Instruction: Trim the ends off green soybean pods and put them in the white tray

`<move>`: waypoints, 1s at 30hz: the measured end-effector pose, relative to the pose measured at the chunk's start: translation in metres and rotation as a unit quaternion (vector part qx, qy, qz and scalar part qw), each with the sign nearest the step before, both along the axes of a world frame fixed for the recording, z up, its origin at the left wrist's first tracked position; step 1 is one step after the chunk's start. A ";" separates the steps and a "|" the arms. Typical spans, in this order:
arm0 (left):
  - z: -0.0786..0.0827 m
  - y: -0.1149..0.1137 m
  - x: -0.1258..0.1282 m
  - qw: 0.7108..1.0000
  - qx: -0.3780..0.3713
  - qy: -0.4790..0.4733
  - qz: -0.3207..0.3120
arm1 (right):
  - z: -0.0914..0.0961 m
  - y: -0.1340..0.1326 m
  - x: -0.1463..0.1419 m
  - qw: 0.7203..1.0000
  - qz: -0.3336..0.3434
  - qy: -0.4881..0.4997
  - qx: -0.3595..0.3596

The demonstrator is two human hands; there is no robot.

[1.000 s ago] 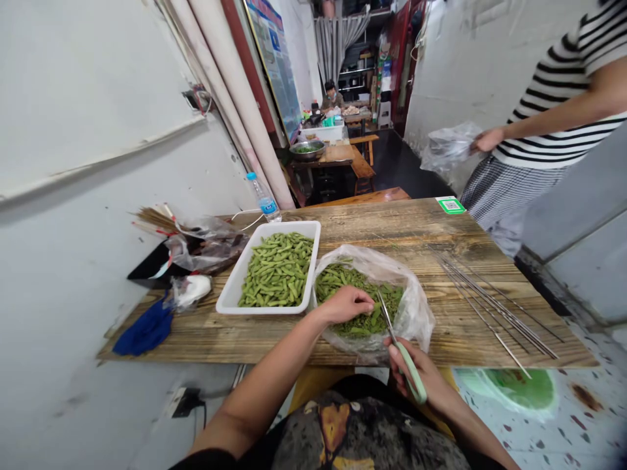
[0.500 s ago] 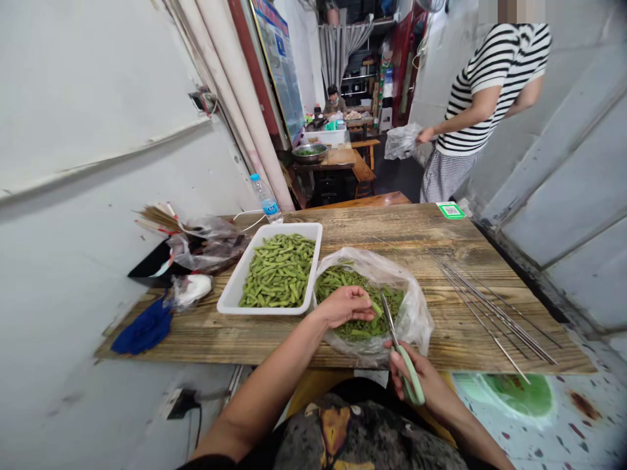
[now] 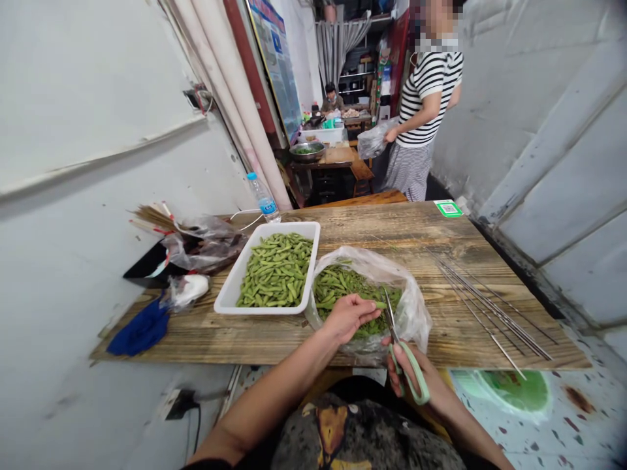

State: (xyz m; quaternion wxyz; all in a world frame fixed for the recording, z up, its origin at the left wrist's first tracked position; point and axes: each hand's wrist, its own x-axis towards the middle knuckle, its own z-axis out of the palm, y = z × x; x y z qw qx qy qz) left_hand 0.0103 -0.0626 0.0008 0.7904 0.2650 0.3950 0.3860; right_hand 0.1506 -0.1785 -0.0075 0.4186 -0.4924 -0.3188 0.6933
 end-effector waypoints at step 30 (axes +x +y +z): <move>-0.002 0.032 -0.029 0.891 0.279 0.354 -0.055 | -0.016 -0.004 0.008 1.000 -0.009 -0.017 -0.024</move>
